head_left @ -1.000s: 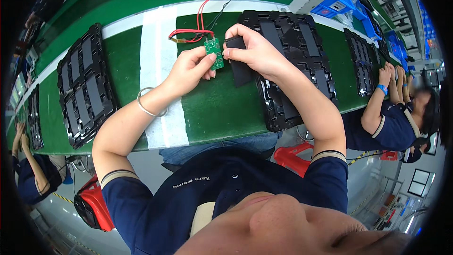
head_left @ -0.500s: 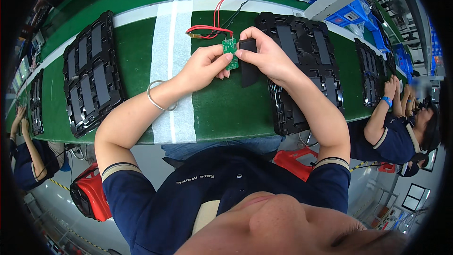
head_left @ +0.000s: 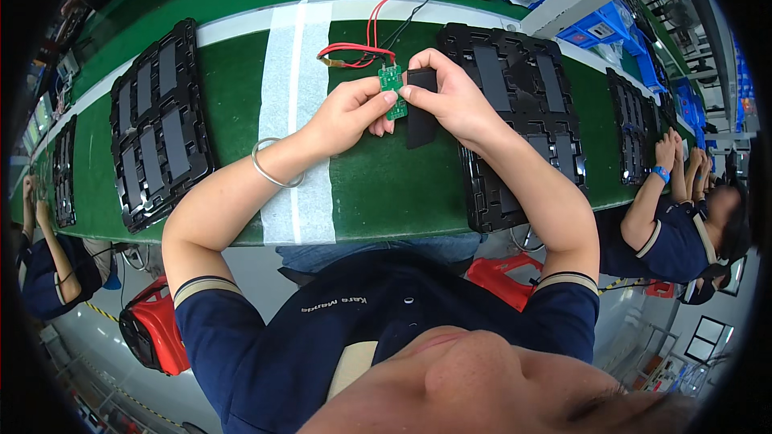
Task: Inspecting and assembling small electronic components including a printed circuit board module onto a black plastic base casing.
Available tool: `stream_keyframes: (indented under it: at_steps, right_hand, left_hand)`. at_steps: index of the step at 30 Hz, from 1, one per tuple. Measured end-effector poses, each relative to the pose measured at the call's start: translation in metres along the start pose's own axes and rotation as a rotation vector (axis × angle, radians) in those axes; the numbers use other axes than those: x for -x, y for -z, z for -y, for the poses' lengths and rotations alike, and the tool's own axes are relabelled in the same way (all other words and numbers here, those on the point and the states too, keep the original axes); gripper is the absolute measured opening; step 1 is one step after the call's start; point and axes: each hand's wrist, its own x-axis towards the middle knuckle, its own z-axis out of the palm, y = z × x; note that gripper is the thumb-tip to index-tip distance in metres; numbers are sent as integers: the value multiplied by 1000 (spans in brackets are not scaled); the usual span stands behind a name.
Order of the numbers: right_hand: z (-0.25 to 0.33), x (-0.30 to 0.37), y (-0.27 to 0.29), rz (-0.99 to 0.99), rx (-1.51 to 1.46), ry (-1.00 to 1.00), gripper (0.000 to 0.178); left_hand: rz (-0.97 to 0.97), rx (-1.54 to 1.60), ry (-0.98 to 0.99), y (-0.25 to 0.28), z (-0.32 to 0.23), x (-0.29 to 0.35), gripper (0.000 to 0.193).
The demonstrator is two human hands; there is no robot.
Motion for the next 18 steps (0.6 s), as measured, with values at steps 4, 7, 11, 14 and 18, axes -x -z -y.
stream_keyframes:
  at_steps: [4, 7, 11, 14, 18]
  right_hand:
    - [5, 1, 0, 25, -70, -52, 18]
    - [7, 2, 0, 45, -140, -71, 18]
    - [8, 3, 1, 66, -184, -86, 19]
    - [8, 4, 1, 58, -177, -82, 19]
    - [10, 7, 3, 7, 32, -52, 21]
  left_hand:
    - [19, 0, -7, 2, 2, 0, 22]
    - [9, 61, 1, 0, -3, 1, 21]
    - [36, 76, -16, 1, -2, 1, 20]
    - [27, 66, -7, 1, -2, 2, 20]
    - [-7, -63, 15, -2, -2, 1, 19]
